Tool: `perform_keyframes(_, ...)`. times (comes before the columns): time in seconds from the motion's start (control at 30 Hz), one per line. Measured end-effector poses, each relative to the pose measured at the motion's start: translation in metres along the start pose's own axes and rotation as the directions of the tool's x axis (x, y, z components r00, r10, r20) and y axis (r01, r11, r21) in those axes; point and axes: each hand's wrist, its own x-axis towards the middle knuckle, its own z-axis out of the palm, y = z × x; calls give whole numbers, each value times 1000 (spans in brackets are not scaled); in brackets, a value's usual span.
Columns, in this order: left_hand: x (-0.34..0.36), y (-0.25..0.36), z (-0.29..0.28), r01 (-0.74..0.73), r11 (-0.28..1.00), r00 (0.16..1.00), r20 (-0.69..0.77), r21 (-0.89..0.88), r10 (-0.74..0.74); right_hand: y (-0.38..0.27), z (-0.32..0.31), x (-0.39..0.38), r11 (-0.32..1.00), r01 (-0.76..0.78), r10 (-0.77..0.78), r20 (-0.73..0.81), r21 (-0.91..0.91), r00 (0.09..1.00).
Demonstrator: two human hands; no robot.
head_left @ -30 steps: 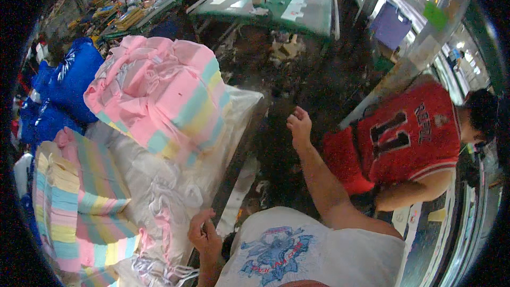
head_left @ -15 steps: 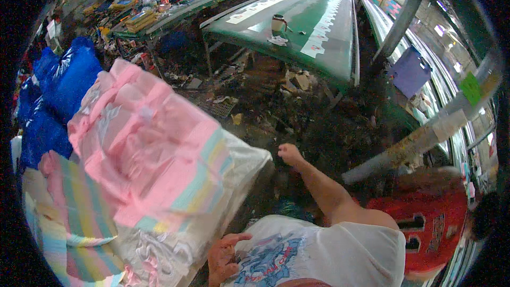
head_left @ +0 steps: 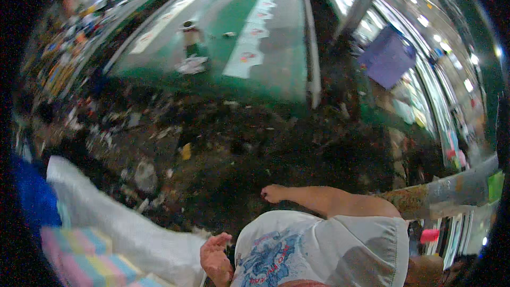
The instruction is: The person walks to a long table and uses a small rectangular block to apply dark ink onto a continuous white fabric strip with a Hello Kitty pattern. They repeatedly press and rub the block along the fabric, creating a dark printed section.
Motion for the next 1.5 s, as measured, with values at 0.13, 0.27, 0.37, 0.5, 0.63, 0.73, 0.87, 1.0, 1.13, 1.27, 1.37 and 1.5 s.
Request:
perform_keyframes(0.13,86,-30,61,87,992,993,69,96,-94,60,-85,-48,956,-211,235,-100,204,967)
perform_keyframes(0.27,157,-67,117,215,971,937,258,103,-235,168,-111,-86,910,-318,385,-256,268,887)
perform_keyframes(0.37,205,-92,169,256,957,865,410,133,-289,223,-153,-115,854,-394,467,-167,340,868)
perform_keyframes(0.5,250,-123,237,294,937,715,607,190,-347,286,-192,-148,724,-388,631,-322,570,706)
perform_keyframes(0.63,287,-177,296,392,899,605,682,195,-412,360,-219,-159,752,-354,632,-456,556,627)
perform_keyframes(0.73,309,-217,346,417,890,573,707,183,-414,407,-222,-168,709,-403,676,-397,578,621)
perform_keyframes(0.87,334,-262,422,415,896,544,746,159,-384,455,-167,-193,761,-454,622,-320,464,715)
perform_keyframes(1.0,348,-267,481,379,859,495,708,346,-503,439,-155,-204,637,-458,630,-76,620,773)
perform_keyframes(1.13,354,-312,533,367,843,381,763,392,-522,495,-95,-222,575,-473,596,54,668,801)
perform_keyframes(1.27,330,-353,624,353,852,362,784,386,-505,546,-94,-270,574,-403,661,-112,713,742)
perform_keyframes(1.37,296,-402,691,308,856,231,840,415,-490,610,-63,-332,477,-359,760,-172,802,627)
perform_keyframes(1.5,218,-502,787,357,847,59,895,394,-441,724,1,-426,344,-475,819,-11,810,574)
